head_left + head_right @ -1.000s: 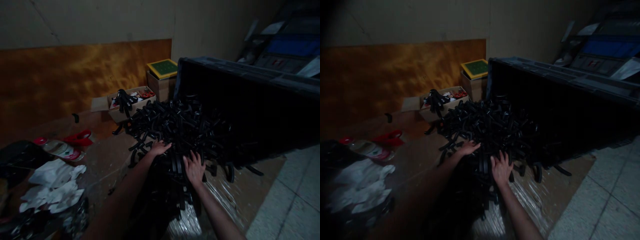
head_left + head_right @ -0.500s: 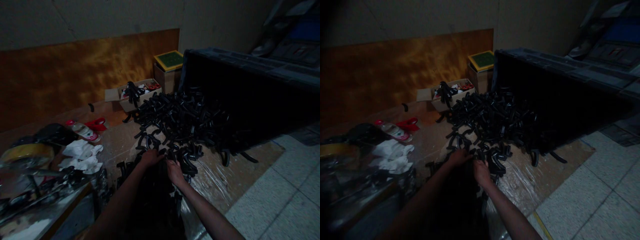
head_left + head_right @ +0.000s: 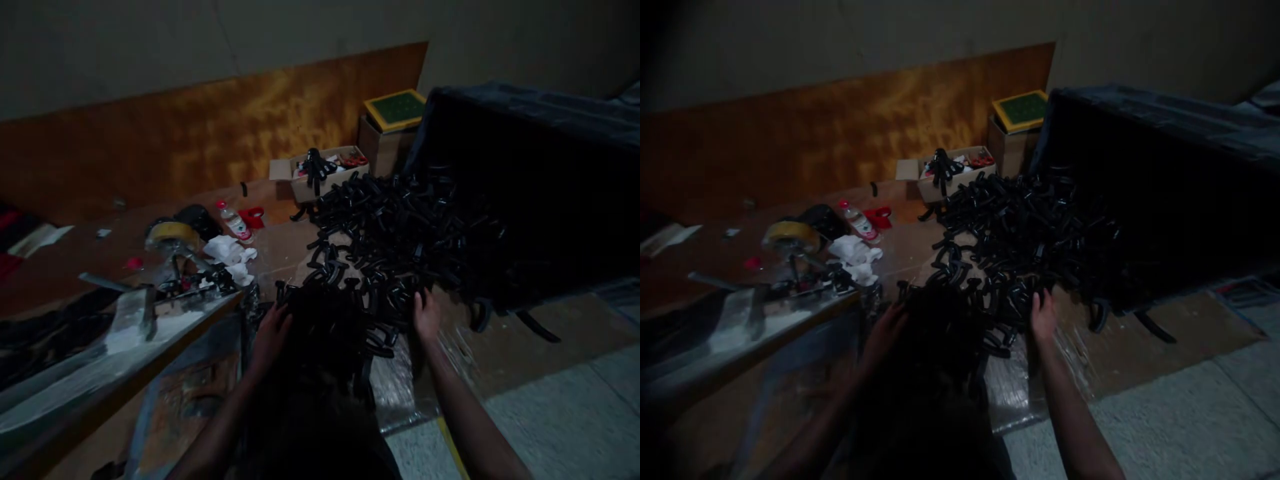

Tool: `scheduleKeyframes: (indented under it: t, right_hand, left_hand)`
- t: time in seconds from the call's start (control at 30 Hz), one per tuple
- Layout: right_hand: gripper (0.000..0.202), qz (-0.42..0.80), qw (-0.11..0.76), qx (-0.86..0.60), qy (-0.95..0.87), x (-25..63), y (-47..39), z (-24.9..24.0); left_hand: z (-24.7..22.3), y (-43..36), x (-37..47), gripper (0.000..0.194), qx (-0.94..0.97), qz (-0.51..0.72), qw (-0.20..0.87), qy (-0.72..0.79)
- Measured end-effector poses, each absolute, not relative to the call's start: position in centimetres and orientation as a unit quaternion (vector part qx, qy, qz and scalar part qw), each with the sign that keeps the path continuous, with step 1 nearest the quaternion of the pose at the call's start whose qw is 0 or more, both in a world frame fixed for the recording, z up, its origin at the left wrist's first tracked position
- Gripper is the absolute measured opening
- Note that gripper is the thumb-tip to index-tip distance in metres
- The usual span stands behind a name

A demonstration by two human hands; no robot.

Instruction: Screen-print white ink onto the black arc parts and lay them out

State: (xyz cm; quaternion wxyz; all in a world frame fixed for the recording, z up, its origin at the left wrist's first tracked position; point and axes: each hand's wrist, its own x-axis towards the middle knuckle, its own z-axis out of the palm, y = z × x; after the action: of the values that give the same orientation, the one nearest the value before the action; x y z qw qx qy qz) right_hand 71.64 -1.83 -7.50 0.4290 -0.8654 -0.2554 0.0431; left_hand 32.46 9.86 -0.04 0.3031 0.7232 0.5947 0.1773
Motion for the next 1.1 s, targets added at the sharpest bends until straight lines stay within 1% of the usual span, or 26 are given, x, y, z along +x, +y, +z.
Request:
scheduleKeyframes:
  t: [0.07, 0.13, 0.2, 0.27, 0.37, 0.47, 0.63, 0.7, 0.8, 0.87, 1.0, 1.1]
  right_hand:
    - [0.076, 0.082, 0.430, -0.860, -0.264, 69.2, -1.2, -8.6]
    - [0.077, 0.090, 0.428, -0.854, -0.282, 66.7, -0.7, -8.6]
    - [0.073, 0.092, 0.418, -0.849, -0.310, 65.2, -0.6, -7.7]
    - [0.069, 0.103, 0.402, -0.836, -0.360, 64.9, -0.7, -6.2]
    - [0.060, 0.113, 0.373, -0.796, -0.463, 65.4, -0.9, -3.3]
    - [0.051, 0.092, 0.361, -0.763, -0.529, 65.0, -0.7, -0.3]
    - [0.050, 0.059, 0.328, -0.768, -0.547, 60.5, -0.1, 3.6]
    - [0.045, 0.075, 0.305, -0.755, -0.575, 57.1, 0.1, 4.5]
    - [0.034, 0.110, 0.284, -0.678, -0.669, 50.1, 0.3, 5.2]
    - [0.032, 0.117, 0.258, -0.627, -0.726, 44.4, 0.4, 5.2]
    - [0.044, 0.142, 0.143, -0.563, -0.801, 32.5, 0.6, 4.6]
    - [0.053, 0.143, 0.064, -0.542, -0.826, 25.6, 1.1, 3.7]
  left_hand:
    - [-1.3, 7.7, 31.4, 0.049, 0.683, 0.166, 0.343, 0.623]
    - [-2.0, 6.1, 31.5, 0.050, 0.659, 0.128, 0.391, 0.630]
    - [-1.9, 5.1, 32.2, 0.052, 0.646, 0.097, 0.422, 0.629]
    - [-1.2, 4.7, 32.9, 0.055, 0.638, 0.092, 0.436, 0.627]
    - [0.1, 4.4, 32.8, 0.054, 0.638, 0.128, 0.443, 0.617]
    - [1.4, 3.9, 30.9, 0.052, 0.630, 0.174, 0.439, 0.617]
    - [3.6, 2.1, 25.0, 0.049, 0.618, 0.259, 0.398, 0.627]
    - [4.7, 1.5, 22.1, 0.047, 0.610, 0.291, 0.379, 0.632]
    - [6.0, 0.9, 17.2, 0.045, 0.592, 0.321, 0.376, 0.637]
    - [6.5, 0.7, 13.6, 0.044, 0.571, 0.340, 0.368, 0.650]
    - [6.2, 0.7, 6.3, 0.049, 0.518, 0.367, 0.375, 0.676]
    - [5.8, 1.3, 1.4, 0.049, 0.499, 0.373, 0.394, 0.676]
